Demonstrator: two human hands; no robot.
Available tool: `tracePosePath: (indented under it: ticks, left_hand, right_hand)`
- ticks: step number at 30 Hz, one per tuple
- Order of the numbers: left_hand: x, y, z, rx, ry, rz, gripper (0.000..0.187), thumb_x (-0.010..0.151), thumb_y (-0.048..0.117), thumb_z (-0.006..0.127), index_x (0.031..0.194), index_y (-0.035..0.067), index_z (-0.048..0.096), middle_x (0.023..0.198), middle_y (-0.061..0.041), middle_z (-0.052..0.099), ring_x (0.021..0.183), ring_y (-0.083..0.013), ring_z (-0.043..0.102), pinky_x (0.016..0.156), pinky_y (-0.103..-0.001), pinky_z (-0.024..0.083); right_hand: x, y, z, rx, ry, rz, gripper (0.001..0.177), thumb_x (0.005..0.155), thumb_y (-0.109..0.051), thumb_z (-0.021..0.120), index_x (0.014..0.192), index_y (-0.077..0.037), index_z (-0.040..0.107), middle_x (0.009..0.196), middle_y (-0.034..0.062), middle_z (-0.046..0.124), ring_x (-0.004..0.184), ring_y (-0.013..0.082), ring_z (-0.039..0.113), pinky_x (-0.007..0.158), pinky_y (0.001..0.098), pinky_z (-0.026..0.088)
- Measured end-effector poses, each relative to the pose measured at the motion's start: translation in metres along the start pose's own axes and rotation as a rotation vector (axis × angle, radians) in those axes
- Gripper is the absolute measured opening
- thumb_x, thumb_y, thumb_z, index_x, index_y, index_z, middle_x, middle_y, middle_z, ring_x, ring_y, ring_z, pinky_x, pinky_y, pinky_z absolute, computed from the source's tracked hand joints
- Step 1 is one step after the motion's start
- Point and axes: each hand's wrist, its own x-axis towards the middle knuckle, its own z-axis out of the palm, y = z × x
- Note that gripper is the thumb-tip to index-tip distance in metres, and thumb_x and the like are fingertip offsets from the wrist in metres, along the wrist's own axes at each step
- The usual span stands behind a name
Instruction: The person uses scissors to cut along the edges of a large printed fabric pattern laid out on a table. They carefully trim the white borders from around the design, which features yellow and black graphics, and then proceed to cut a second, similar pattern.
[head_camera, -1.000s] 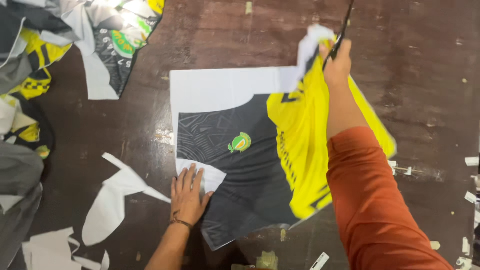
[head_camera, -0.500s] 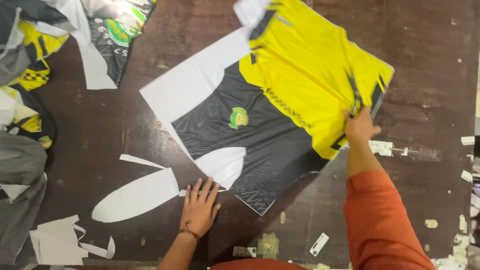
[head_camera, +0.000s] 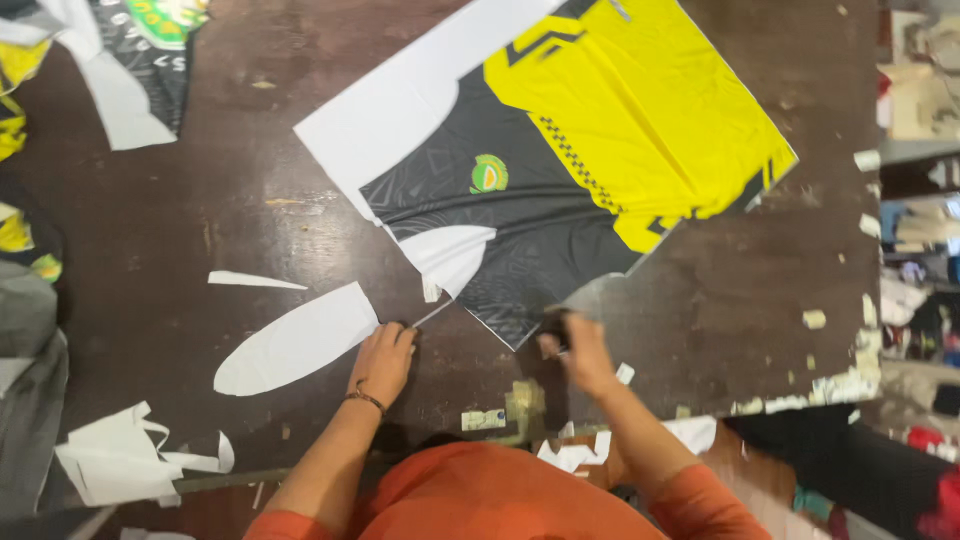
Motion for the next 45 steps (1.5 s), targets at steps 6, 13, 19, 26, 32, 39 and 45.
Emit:
tracePosePath:
  ticks: [6,13,19,26,32,39,45]
  left_hand:
    - [-0.016,-0.006,0.005,-0.081,-0.196,0.106,0.034,0.096,0.032,0.061,0.128,0.022,0.056,0.108,-0.002,0.062,0.103,-0.0234,0.068,0.088,-0.037,0.057]
    - [-0.047,0.021,-0.044,-0.124,-0.392,0.230,0.025,0.100,0.029,0.057,0.121,0.016,0.060,0.104,-0.003,0.058,0.099,-0.0229,0.068,0.086,-0.035,0.057]
    - [-0.038,0.012,-0.030,-0.109,-0.511,0.190,0.025,0.101,0.038,0.057,0.120,0.022,0.060,0.107,0.001,0.058,0.103,-0.0206,0.067,0.087,-0.037,0.058]
    - [-0.038,0.015,-0.039,-0.239,-0.601,0.160,0.022,0.100,0.036,0.061,0.114,0.020,0.067,0.106,-0.003,0.066,0.111,-0.0252,0.068,0.096,-0.039,0.057]
    - [-0.040,0.013,-0.032,-0.246,-0.645,0.180,0.023,0.100,0.036,0.061,0.115,0.020,0.067,0.109,-0.004,0.066,0.115,-0.0267,0.067,0.099,-0.040,0.056]
    - [-0.042,0.013,-0.028,-0.284,-0.641,0.182,0.024,0.099,0.035,0.062,0.115,0.019,0.068,0.109,-0.005,0.067,0.116,-0.0289,0.067,0.100,-0.041,0.056]
    - [-0.040,0.022,-0.055,-0.113,-0.482,0.260,0.030,0.098,0.039,0.062,0.124,0.024,0.066,0.124,-0.001,0.056,0.120,-0.0253,0.063,0.097,-0.038,0.055]
  right_hand:
    - [-0.088,0.033,0.057,-0.414,-0.058,-0.105,0.074,0.072,-0.019,0.079,0.137,-0.006,0.049,0.124,0.0158,0.064,0.124,0.0294,0.057,0.105,0.0530,0.032]
    - [-0.171,-0.076,0.059,-0.017,-0.131,0.729,0.056,0.092,-0.067,0.061,0.108,-0.013,0.054,0.087,0.0224,0.066,0.096,0.0423,0.070,0.083,0.0457,0.048]
    - [-0.240,-0.134,0.156,0.988,-0.058,0.907,0.047,0.085,-0.054,0.078,0.087,-0.009,0.066,0.059,0.0177,0.066,0.052,0.0282,0.070,0.042,0.0310,0.046]
    - [-0.197,-0.165,0.221,1.280,0.180,0.812,0.047,0.097,-0.053,0.068,0.085,-0.008,0.059,0.058,0.0215,0.065,0.049,0.0294,0.070,0.032,0.0266,0.043]
    - [-0.174,-0.187,0.224,1.344,0.269,0.836,0.050,0.096,-0.052,0.071,0.089,-0.005,0.057,0.058,0.0221,0.064,0.045,0.0284,0.068,0.030,0.0249,0.040]
    - [-0.167,-0.184,0.230,1.189,0.262,0.911,0.051,0.092,-0.056,0.073,0.089,-0.007,0.060,0.058,0.0187,0.066,0.048,0.0252,0.070,0.035,0.0251,0.048]
    - [-0.164,-0.200,0.211,1.211,0.291,0.934,0.048,0.092,-0.051,0.074,0.087,-0.006,0.059,0.055,0.0182,0.063,0.043,0.0242,0.066,0.035,0.0242,0.046]
